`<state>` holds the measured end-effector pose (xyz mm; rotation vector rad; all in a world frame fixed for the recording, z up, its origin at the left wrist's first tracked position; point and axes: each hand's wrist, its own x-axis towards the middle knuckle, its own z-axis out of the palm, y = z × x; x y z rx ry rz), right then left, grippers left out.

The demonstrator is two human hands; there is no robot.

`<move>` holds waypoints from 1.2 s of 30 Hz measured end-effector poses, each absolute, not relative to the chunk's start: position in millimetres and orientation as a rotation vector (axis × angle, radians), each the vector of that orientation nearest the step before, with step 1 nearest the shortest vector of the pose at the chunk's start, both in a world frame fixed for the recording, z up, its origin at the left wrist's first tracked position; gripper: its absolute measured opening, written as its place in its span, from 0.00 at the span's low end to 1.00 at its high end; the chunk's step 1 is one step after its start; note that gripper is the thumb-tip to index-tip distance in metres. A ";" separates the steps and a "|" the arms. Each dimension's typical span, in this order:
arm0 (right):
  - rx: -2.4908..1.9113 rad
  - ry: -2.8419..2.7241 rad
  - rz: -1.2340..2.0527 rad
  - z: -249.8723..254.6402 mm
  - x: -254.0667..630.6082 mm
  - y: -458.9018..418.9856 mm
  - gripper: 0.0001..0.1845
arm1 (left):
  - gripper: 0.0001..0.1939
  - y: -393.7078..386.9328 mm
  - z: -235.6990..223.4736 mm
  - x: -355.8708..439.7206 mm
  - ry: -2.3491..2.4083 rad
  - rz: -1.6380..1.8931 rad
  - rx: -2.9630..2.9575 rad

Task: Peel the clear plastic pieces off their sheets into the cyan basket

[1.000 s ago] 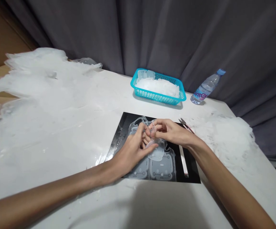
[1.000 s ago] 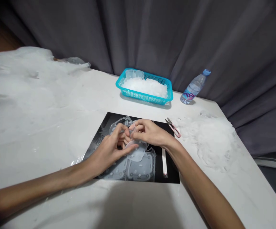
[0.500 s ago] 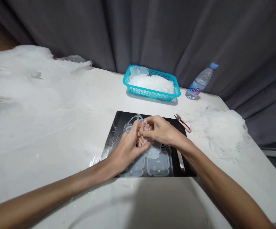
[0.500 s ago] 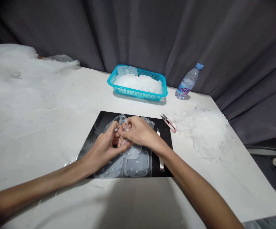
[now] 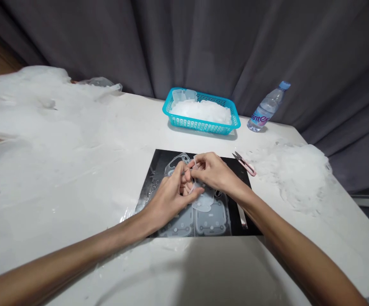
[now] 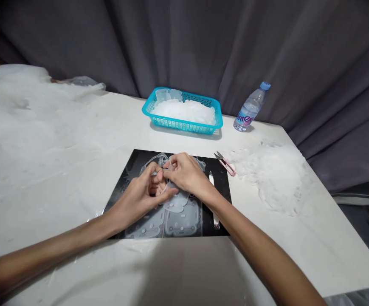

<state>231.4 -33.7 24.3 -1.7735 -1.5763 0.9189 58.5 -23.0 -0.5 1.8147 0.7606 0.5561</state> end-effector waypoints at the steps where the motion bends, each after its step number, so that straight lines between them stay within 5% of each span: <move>1: -1.790 -1.560 0.881 23.0 231.7 -32.5 0.08 | 0.20 -24.0 -1.1 58.4 0.750 0.543 1.815; 12: -1.409 -1.696 1.218 40.6 263.4 -41.9 0.08 | 0.15 -30.1 -5.1 55.4 0.710 0.570 1.830; 22: -1.466 -1.673 1.173 23.7 274.0 -85.6 0.15 | 0.13 -33.1 1.2 54.7 0.714 0.657 1.887; 36: -1.275 -1.309 1.220 15.6 270.2 -88.9 0.07 | 0.12 -26.6 7.7 59.5 0.645 0.591 1.587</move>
